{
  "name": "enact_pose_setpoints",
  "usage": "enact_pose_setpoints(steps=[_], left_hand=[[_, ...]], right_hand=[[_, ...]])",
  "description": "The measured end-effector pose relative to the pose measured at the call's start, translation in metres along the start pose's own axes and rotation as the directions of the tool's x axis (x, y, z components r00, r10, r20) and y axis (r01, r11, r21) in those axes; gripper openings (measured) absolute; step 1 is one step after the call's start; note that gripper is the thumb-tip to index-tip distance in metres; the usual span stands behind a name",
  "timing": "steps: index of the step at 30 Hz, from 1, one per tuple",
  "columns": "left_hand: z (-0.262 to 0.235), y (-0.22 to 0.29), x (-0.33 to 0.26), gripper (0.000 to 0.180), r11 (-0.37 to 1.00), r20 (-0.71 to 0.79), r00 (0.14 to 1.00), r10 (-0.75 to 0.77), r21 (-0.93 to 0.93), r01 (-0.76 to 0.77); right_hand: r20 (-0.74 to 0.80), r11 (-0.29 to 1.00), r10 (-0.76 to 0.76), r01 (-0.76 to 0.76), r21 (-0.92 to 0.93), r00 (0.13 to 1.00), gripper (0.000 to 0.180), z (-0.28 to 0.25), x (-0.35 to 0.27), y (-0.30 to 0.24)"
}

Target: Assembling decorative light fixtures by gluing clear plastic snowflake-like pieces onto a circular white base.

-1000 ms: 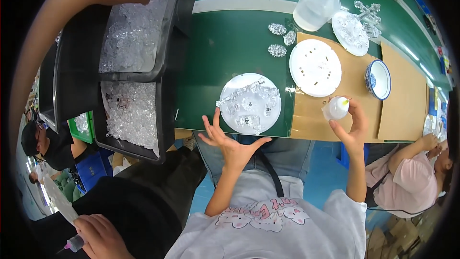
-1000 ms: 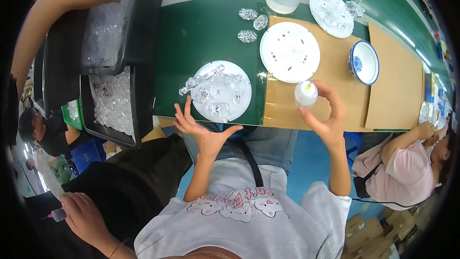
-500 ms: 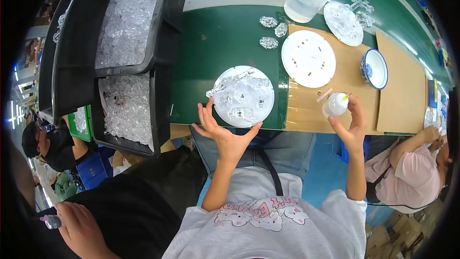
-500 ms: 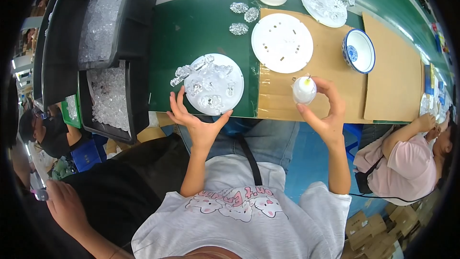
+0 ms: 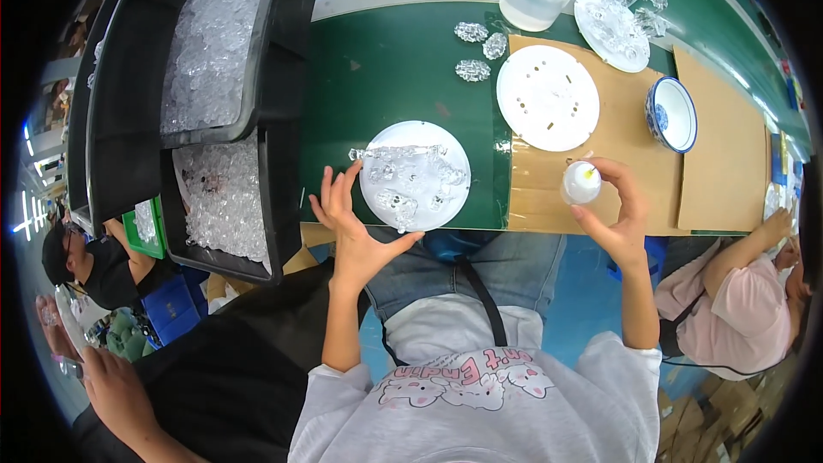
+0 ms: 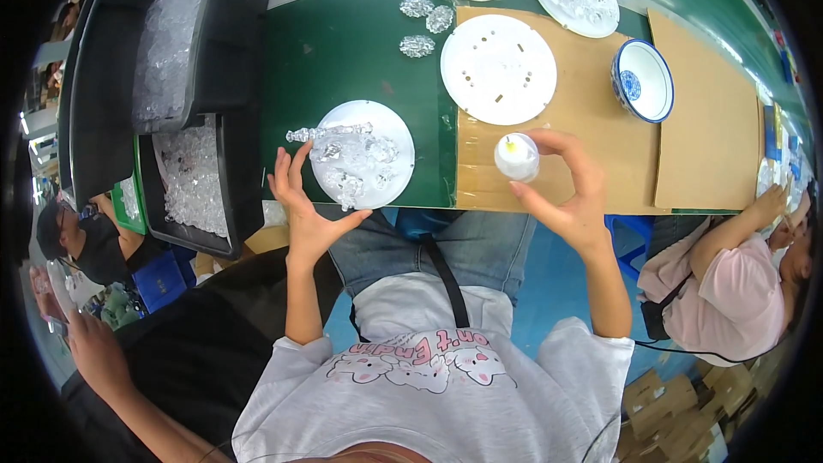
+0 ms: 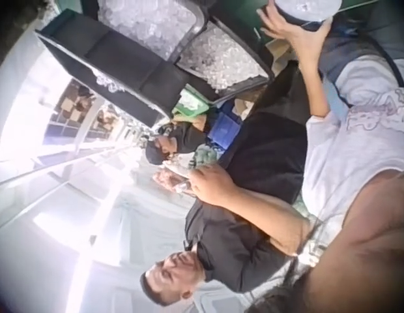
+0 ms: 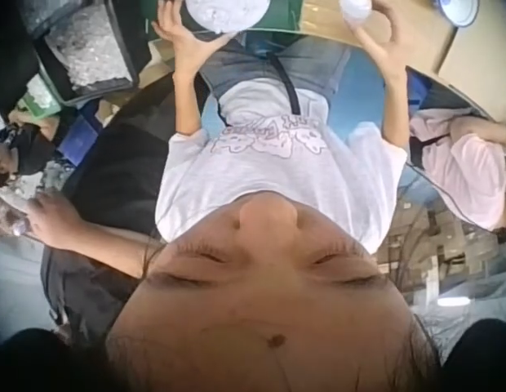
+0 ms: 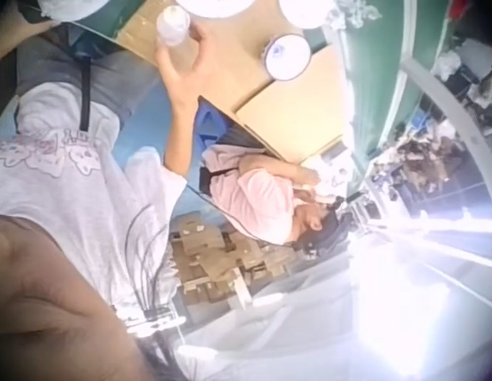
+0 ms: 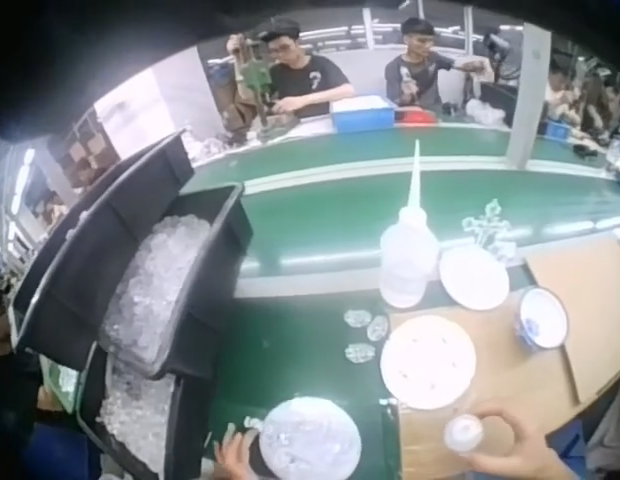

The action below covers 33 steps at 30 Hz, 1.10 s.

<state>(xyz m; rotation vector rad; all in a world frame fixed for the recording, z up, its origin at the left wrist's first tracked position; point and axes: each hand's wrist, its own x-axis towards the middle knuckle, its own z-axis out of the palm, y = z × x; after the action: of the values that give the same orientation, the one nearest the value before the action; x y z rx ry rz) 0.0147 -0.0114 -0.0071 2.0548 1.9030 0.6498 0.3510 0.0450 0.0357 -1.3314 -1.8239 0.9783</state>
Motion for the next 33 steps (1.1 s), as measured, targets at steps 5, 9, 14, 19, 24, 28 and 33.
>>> enact_pose_setpoints(steps=[5,9,14,19,24,28,33], left_hand=[[-0.011,-0.011,0.007,0.119,0.998,0.031,0.999,0.045,0.044,-0.046],[-0.012,-0.019,0.008,0.120,0.999,0.047,0.998,0.032,-0.002,-0.032],[-0.038,-0.005,-0.011,0.093,0.964,-0.017,0.998,-0.058,-0.261,0.052],[-0.058,0.037,-0.019,0.027,0.996,-0.316,0.949,-0.005,-0.091,-0.025],[-0.054,0.072,0.012,0.022,0.961,-0.307,0.914,0.267,0.156,-0.228],[-0.036,0.074,0.029,0.025,0.931,-0.254,0.906,0.340,0.226,-0.286],[-0.027,0.071,0.035,0.024,0.909,-0.214,0.902,0.376,0.272,-0.315]], right_hand=[[0.032,0.999,-0.033,0.033,-0.011,0.999,0.049,-0.001,0.006,-0.001],[0.064,0.997,-0.065,0.067,-0.042,0.996,0.045,-0.001,0.012,0.001],[0.098,0.990,-0.088,0.098,-0.102,0.991,0.044,-0.002,0.027,0.000],[0.127,0.980,-0.146,0.161,-0.118,0.981,0.043,0.003,0.045,0.001],[0.192,0.978,-0.110,0.141,-0.154,0.975,0.042,0.008,0.055,-0.001],[0.203,0.968,-0.123,0.162,-0.189,0.971,0.040,0.012,0.060,0.001],[0.208,0.949,-0.185,0.230,-0.218,0.961,0.041,0.012,0.066,0.002]])
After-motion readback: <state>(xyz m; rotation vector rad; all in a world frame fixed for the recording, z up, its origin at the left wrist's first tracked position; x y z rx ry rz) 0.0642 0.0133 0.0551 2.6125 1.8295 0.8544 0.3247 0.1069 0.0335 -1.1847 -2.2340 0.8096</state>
